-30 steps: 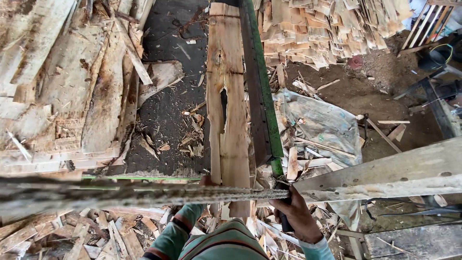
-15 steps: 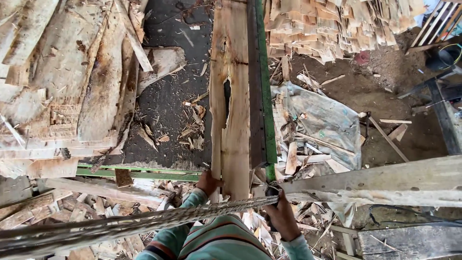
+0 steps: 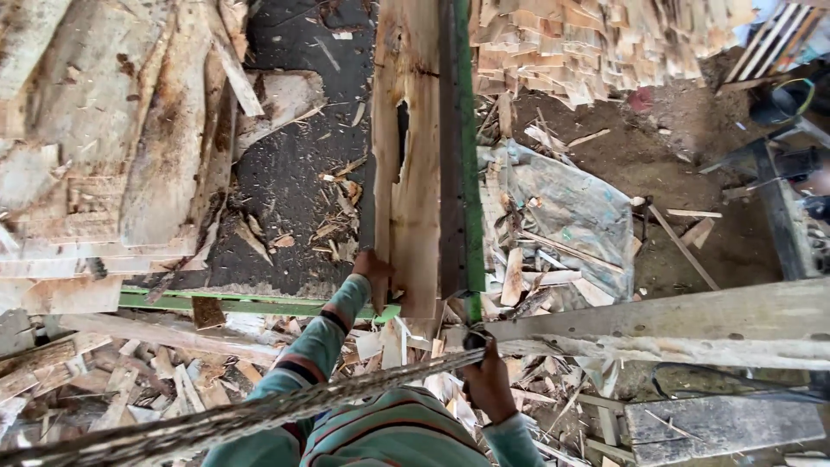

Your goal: Feeding thin wood veneer strips into a processing machine and sorting them.

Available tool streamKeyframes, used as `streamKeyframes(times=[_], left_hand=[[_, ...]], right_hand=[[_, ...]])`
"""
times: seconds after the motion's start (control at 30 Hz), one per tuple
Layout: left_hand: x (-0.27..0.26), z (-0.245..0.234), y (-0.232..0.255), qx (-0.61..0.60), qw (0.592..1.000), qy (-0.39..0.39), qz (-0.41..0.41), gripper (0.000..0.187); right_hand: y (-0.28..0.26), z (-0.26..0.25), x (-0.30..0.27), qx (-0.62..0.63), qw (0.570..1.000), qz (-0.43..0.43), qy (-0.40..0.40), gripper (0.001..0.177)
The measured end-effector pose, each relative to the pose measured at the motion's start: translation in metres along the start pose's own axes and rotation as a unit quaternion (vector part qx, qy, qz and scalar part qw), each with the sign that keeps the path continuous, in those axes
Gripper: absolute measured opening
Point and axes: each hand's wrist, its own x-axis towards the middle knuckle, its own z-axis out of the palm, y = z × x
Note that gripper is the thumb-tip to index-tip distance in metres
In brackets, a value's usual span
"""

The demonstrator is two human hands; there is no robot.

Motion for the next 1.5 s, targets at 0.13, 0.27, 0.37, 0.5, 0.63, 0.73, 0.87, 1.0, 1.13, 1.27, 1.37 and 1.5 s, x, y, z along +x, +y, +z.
streamKeyframes(times=[0.13,0.27,0.37,0.5,0.63,0.73,0.87,1.0,1.13,1.27,1.37,1.5], left_hand=[[-0.015,-0.006,0.01,-0.016,1.0,-0.008,-0.004,0.053],[-0.033,-0.026,0.033,-0.044,0.999,-0.01,-0.004,0.05],[-0.04,-0.02,0.027,-0.034,0.999,-0.002,-0.008,0.054],[-0.019,-0.004,0.006,-0.017,0.999,0.023,-0.016,0.057],[-0.017,0.006,0.001,0.046,0.998,0.013,-0.043,0.054],[-0.024,0.004,0.008,0.018,0.999,0.024,-0.039,0.054],[-0.018,-0.004,0.004,-0.043,0.998,0.027,-0.034,0.054],[-0.006,-0.012,-0.001,-0.015,0.999,0.001,-0.04,0.054],[-0.033,-0.044,0.01,-0.064,0.998,-0.014,-0.01,0.052],[-0.067,-0.064,-0.001,-0.128,0.991,-0.034,-0.03,0.053],[-0.111,-0.083,-0.017,-0.102,0.99,-0.087,-0.035,0.051],[-0.166,-0.098,-0.029,-0.131,0.978,-0.148,-0.064,0.051]], right_hand=[[-0.032,-0.012,-0.009,-0.055,0.993,0.102,0.019,0.026],[-0.082,-0.047,-0.019,-0.045,0.995,0.09,0.005,0.018],[-0.075,-0.045,-0.022,0.003,0.997,0.078,0.011,0.021],[0.072,0.015,0.018,-0.03,0.994,0.087,0.065,0.033],[0.144,0.043,0.033,-0.084,0.992,-0.053,0.08,0.045],[0.122,0.031,0.027,-0.077,0.993,-0.059,0.068,0.044],[0.027,0.007,0.005,-0.017,0.998,-0.032,0.041,0.037],[0.018,-0.015,-0.001,0.103,0.992,0.068,0.011,0.024],[-0.041,-0.024,-0.011,-0.006,0.999,0.041,0.015,0.025],[-0.079,-0.026,-0.018,-0.061,0.996,0.063,0.019,0.03],[-0.079,-0.024,-0.019,0.017,0.991,0.132,0.019,0.035],[-0.027,-0.027,-0.024,0.107,0.988,0.11,0.012,0.042]])
